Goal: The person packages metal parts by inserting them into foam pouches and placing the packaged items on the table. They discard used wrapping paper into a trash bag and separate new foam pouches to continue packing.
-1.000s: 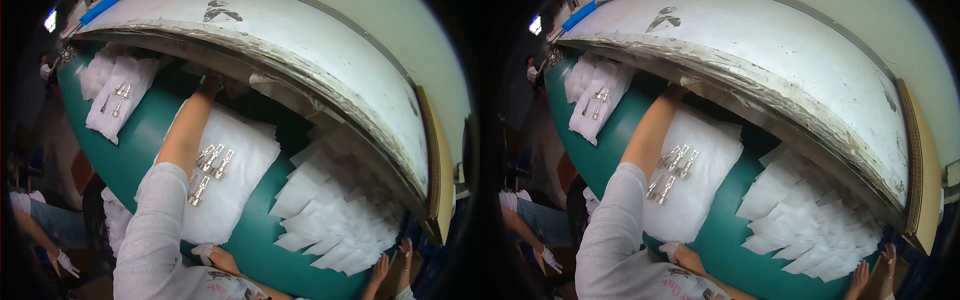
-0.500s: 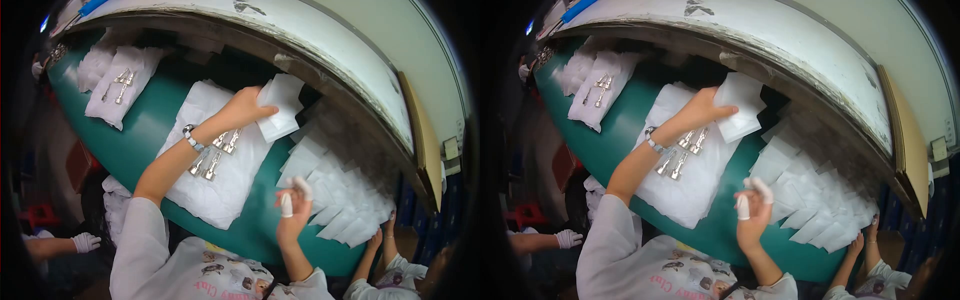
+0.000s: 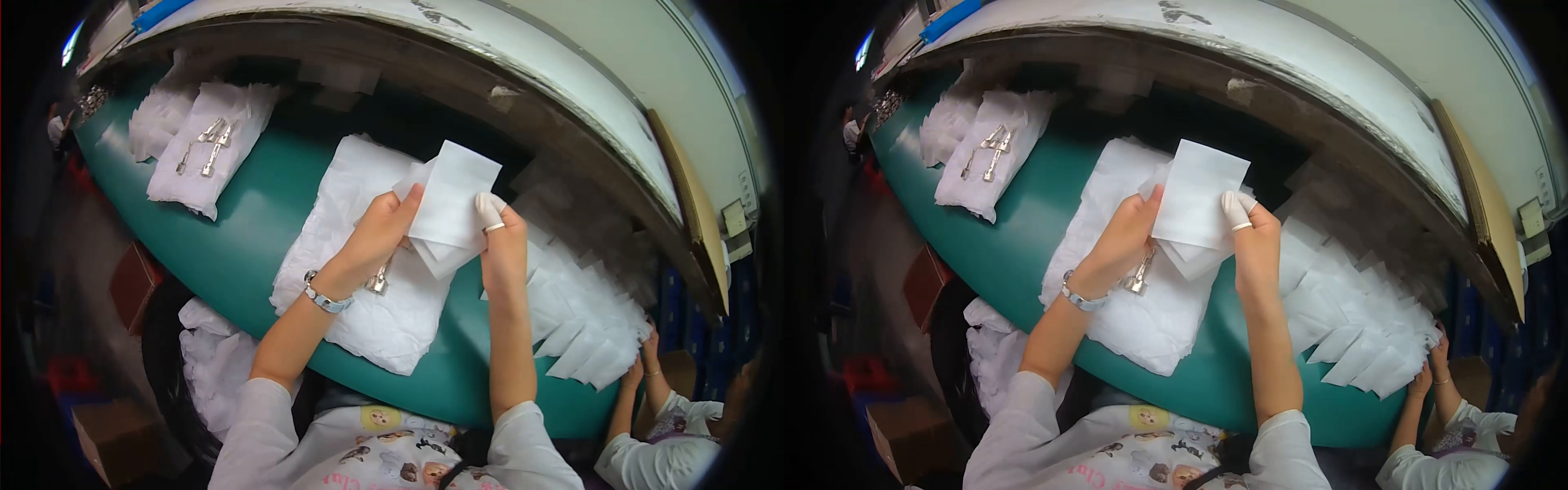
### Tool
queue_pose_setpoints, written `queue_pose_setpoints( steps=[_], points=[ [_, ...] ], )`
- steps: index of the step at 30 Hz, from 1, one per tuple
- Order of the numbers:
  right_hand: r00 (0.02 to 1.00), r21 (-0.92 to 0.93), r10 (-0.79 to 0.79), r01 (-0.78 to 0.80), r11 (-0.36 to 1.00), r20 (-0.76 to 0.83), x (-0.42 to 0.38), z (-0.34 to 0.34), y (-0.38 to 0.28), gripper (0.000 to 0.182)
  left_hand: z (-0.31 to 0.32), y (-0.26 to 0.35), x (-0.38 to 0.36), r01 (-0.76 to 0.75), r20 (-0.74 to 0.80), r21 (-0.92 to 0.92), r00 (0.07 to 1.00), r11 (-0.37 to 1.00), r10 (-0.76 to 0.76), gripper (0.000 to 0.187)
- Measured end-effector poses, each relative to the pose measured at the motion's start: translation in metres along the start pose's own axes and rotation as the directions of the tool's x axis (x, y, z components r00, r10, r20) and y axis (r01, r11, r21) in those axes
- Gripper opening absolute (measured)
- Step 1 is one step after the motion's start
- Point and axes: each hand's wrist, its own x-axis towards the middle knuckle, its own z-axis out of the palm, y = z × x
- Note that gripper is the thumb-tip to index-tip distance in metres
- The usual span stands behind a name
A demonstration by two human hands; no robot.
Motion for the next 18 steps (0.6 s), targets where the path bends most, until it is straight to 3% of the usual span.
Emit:
queue_pose_setpoints(
  steps=[3, 4, 5, 7, 9, 11, 12, 13, 16, 17, 18],
  points=[
    [0.994, -0.076, -0.095, 0.091, 0.993, -0.048, 0.001, 0.001, 0.009, 0.023, -0.004, -0.006, 0.006, -0.067, 0.008, 0.053, 0.998, 0.996, 0.066, 0.037],
    [0.987, -0.194, -0.148, 0.135, 0.972, -0.058, 0.003, -0.005, 0.005, 0.024, -0.002, -0.011, 0.008, -0.21, -0.09, 0.17, 0.97, 0.963, 0.227, 0.04],
    [0.886, -0.359, -0.453, 0.395, 0.846, -0.093, 0.019, -0.021, 0.022, 0.023, 0.002, -0.017, 0.011, -0.325, -0.156, 0.303, 0.91, 0.896, 0.383, 0.044],
    [0.799, -0.486, -0.589, 0.471, 0.736, -0.119, 0.003, -0.013, -0.012, 0.021, 0.002, -0.013, 0.004, -0.332, -0.187, 0.48, 0.866, 0.812, 0.464, 0.05],
    [0.849, -0.456, -0.506, 0.395, 0.798, -0.15, -0.004, -0.025, -0.023, 0.023, 0.003, 0.005, -0.004, -0.234, -0.151, 0.518, 0.922, 0.823, 0.357, 0.049],
    [0.869, -0.356, -0.493, 0.448, 0.82, -0.042, -0.012, -0.028, -0.03, 0.022, -0.002, 0.005, -0.001, -0.253, -0.06, 0.489, 0.945, 0.835, 0.321, 0.043],
    [0.824, -0.288, -0.561, 0.557, 0.779, 0.074, -0.009, -0.028, -0.031, 0.022, -0.005, 0.004, 0.002, -0.291, 0.001, 0.455, 0.945, 0.842, 0.326, 0.04],
    [0.636, -0.311, -0.706, 0.771, 0.556, 0.313, -0.001, -0.033, -0.033, 0.025, -0.006, 0.007, 0.001, -0.232, 0.027, 0.46, 0.969, 0.857, 0.247, 0.031],
    [0.66, -0.033, -0.602, 0.685, 0.728, 0.449, -0.006, -0.019, -0.034, 0.047, -0.01, 0.019, -0.005, -0.043, -0.018, 0.449, 0.998, 0.893, 0.058, 0.029],
    [0.656, -0.053, -0.582, 0.685, 0.727, 0.481, -0.005, -0.018, -0.03, 0.052, -0.013, 0.011, -0.006, -0.169, 0.046, 0.379, 0.985, 0.91, 0.164, 0.028],
    [0.651, -0.072, -0.56, 0.683, 0.727, 0.512, -0.004, -0.016, -0.025, 0.057, -0.017, 0.011, -0.004, -0.174, 0.059, 0.319, 0.985, 0.932, 0.164, 0.031]
  ],
)
